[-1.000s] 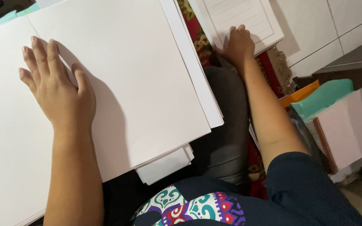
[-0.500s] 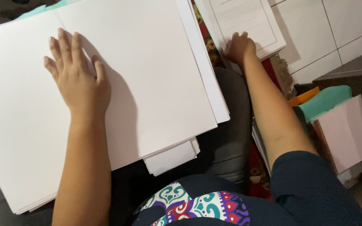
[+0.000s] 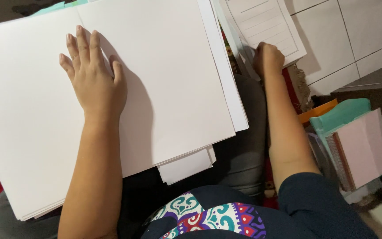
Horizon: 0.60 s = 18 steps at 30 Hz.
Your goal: Flipping through a stack of printed documents to inspect or align them on a flat surface.
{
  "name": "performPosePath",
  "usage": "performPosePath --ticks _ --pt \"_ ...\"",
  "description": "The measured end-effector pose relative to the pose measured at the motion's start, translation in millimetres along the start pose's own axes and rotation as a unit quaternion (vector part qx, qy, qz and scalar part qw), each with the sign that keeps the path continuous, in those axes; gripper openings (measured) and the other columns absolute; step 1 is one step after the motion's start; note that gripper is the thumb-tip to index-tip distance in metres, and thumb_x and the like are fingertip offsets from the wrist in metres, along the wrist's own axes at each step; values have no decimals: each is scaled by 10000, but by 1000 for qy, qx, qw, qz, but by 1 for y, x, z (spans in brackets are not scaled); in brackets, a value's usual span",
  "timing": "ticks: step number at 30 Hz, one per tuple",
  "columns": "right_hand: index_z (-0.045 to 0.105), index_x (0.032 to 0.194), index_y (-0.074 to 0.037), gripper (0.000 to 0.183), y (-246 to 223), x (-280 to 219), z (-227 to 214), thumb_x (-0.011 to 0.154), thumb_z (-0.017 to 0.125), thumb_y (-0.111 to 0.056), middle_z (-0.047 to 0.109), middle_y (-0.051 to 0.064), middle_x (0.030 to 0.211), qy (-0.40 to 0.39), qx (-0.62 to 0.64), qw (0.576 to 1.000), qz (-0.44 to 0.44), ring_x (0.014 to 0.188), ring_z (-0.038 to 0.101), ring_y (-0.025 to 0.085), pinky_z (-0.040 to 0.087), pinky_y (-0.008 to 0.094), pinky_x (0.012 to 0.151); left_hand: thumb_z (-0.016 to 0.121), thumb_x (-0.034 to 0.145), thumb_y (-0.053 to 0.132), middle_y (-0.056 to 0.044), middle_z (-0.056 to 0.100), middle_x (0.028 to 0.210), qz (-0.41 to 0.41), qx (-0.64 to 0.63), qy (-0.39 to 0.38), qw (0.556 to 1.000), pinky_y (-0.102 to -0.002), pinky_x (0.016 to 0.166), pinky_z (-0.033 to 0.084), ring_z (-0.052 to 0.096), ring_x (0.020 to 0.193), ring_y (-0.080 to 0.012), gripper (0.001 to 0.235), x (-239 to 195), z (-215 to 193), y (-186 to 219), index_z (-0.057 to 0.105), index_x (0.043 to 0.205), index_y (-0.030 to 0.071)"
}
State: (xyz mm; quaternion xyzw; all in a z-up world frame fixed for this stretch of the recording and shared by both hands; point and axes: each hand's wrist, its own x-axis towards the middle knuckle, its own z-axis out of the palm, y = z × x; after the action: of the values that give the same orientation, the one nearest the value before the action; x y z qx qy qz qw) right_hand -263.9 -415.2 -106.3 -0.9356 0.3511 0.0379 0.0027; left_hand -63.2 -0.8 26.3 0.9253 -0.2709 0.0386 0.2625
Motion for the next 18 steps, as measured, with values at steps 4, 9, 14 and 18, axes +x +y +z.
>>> performPosePath --ticks 4,9,14,18 --pt "723 822 -45 99 7 -11 2 894 712 -110 724 144 779 130 49 990 -22 639 659 371 527 453 617 629 972 14 -235 324 1622 -8 5 -13 1000 -567 1199 59 149 1490 -375 583 -1 -1 0 476 1533 -30" --pt "707 765 -58 169 8 -17 -3 904 783 -119 718 107 722 176 89 980 -32 574 638 306 510 407 574 623 972 8 -226 315 1628 -8 5 -13 1000 -565 1198 45 137 1494 -367 595 0 0 0 465 1545 -32" --pt "662 911 -55 54 31 -5 -25 946 677 -18 734 104 804 245 147 956 70 735 745 192 659 289 675 640 966 5 -233 338 1613 0 -1 4 1000 -571 1200 59 162 1487 -383 571 -1 2 -1 499 1518 -27" --pt "738 869 -101 65 40 -24 -106 912 751 -55 756 24 764 377 93 921 39 644 697 98 617 203 606 603 896 -160 -250 689 1265 129 -65 160 976 -488 1092 444 606 1216 -412 261 -5 -4 10 734 1097 -57"
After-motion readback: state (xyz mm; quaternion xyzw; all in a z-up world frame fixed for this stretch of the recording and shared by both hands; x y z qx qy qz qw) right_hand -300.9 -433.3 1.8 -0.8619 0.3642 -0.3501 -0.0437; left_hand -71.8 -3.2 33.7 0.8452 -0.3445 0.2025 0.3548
